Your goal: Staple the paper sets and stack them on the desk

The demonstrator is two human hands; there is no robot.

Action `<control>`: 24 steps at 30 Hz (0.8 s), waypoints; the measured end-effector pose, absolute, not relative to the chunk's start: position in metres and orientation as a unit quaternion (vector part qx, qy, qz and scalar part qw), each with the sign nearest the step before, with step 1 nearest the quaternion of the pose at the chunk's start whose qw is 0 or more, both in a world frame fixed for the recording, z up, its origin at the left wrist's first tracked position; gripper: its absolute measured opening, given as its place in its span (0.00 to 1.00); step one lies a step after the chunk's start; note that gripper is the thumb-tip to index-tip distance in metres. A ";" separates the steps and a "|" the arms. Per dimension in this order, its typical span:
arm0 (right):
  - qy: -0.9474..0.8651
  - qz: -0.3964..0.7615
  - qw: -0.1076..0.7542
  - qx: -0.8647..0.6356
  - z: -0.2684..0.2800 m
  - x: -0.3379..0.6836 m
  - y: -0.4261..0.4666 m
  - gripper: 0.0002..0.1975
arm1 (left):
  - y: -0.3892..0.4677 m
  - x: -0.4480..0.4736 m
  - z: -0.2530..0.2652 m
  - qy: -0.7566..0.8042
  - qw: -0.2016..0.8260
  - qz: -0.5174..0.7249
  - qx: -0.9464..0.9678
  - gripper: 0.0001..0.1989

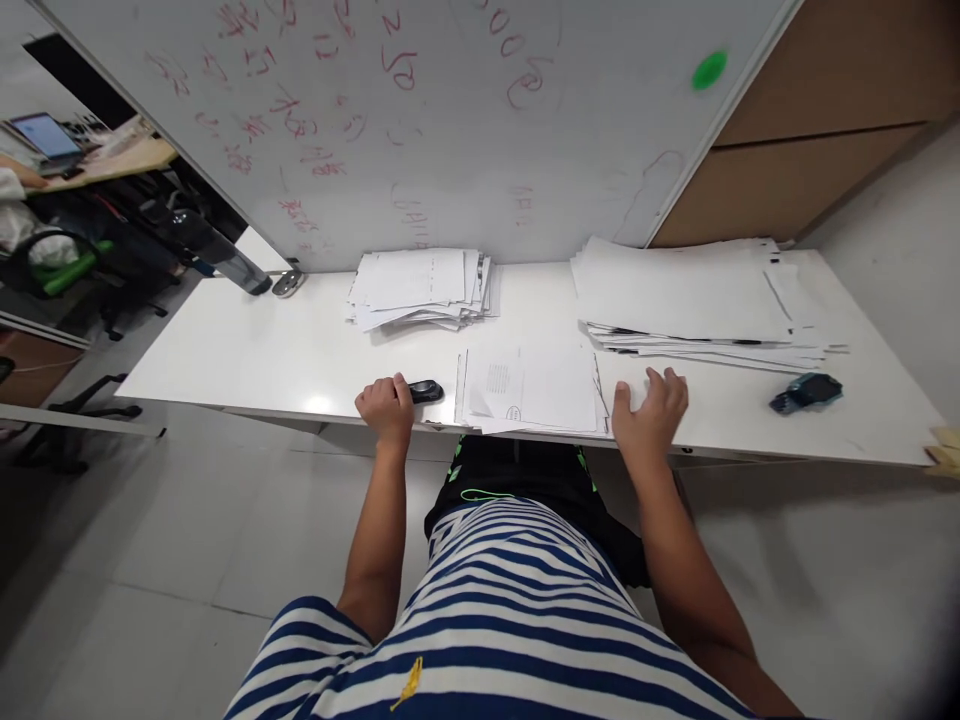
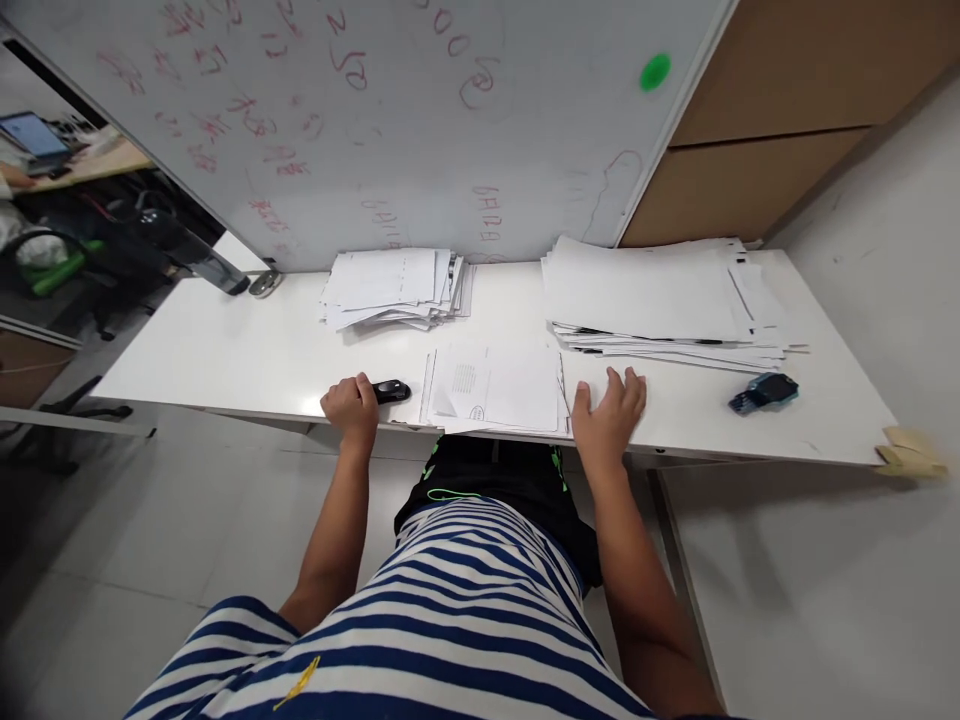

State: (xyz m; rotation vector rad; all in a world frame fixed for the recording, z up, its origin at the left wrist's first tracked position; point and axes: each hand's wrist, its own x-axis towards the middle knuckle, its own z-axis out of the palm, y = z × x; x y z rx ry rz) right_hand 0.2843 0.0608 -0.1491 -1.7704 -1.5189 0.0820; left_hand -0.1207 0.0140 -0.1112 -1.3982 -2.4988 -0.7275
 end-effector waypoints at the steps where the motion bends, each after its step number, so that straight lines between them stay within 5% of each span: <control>1: -0.596 0.032 0.398 -0.697 -0.151 0.284 0.062 0.29 | 0.013 -0.120 -0.108 -0.842 0.099 -0.250 -0.468 0.21; 12: -0.604 0.019 0.382 -0.699 -0.148 0.273 0.063 0.28 | 0.132 -0.108 -0.014 -0.709 0.068 -0.210 -0.669 0.23; 18: -0.597 0.009 0.387 -0.703 -0.146 0.270 0.063 0.27 | 0.202 -0.108 -0.031 -0.735 0.014 -0.108 -0.670 0.43; 24: -0.595 0.017 0.385 -0.705 -0.139 0.267 0.062 0.26 | 0.215 -0.122 -0.033 -0.769 -0.017 -0.137 -0.624 0.33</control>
